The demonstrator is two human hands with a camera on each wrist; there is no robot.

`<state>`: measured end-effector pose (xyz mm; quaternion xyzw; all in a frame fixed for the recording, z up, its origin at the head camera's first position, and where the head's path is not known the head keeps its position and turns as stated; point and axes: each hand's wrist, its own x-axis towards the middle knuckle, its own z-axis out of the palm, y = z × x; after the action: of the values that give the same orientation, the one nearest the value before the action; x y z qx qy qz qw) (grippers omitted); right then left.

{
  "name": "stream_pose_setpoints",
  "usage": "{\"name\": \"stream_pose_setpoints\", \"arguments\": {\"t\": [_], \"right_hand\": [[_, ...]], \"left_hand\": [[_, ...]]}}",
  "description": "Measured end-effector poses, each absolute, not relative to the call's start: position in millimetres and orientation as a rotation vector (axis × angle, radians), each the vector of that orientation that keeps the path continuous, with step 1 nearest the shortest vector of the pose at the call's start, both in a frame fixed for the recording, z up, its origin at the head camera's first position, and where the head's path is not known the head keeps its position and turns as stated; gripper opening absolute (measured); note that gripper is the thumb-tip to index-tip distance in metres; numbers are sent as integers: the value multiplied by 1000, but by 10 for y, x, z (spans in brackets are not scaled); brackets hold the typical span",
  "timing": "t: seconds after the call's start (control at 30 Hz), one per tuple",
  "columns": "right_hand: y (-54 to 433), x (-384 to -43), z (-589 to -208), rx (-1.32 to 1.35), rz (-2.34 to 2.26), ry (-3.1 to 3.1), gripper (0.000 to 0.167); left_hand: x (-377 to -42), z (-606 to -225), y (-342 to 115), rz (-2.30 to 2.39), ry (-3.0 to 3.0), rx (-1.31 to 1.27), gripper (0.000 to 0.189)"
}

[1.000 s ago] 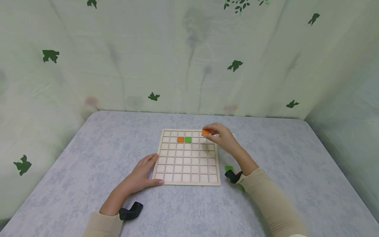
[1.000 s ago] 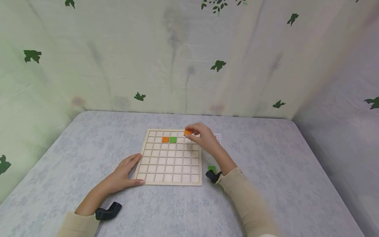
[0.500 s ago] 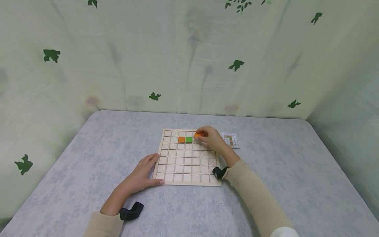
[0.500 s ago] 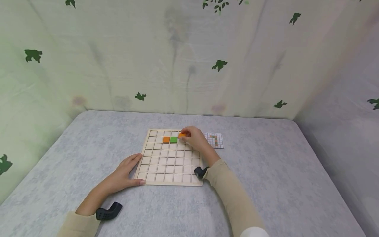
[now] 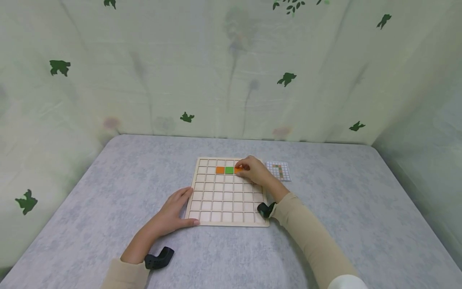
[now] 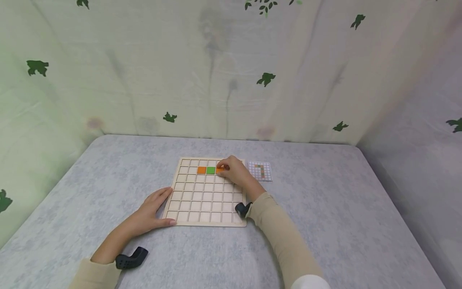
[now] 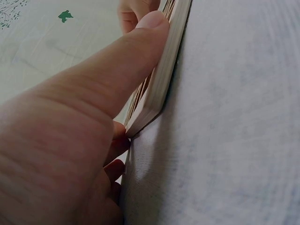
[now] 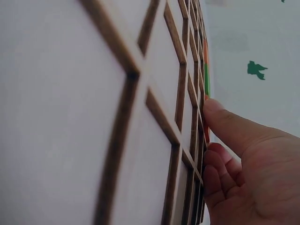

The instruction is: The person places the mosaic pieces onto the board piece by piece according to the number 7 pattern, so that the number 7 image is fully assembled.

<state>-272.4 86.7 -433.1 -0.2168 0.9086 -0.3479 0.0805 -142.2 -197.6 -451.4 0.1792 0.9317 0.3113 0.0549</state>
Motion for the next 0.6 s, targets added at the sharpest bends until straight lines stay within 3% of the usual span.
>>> {"name": "stream_pose_setpoints", "arguments": {"t": [0.3, 0.6], "right_hand": [[980, -2675, -4152, -611, -1166, 2623, 41], [1353, -2466, -3842, -744, -1337, 2675, 48]], "left_hand": [[-1423, -4533, -1976, 959, 2823, 558, 104], [-1418, -4511, -1986, 952, 2834, 566, 104]]}}
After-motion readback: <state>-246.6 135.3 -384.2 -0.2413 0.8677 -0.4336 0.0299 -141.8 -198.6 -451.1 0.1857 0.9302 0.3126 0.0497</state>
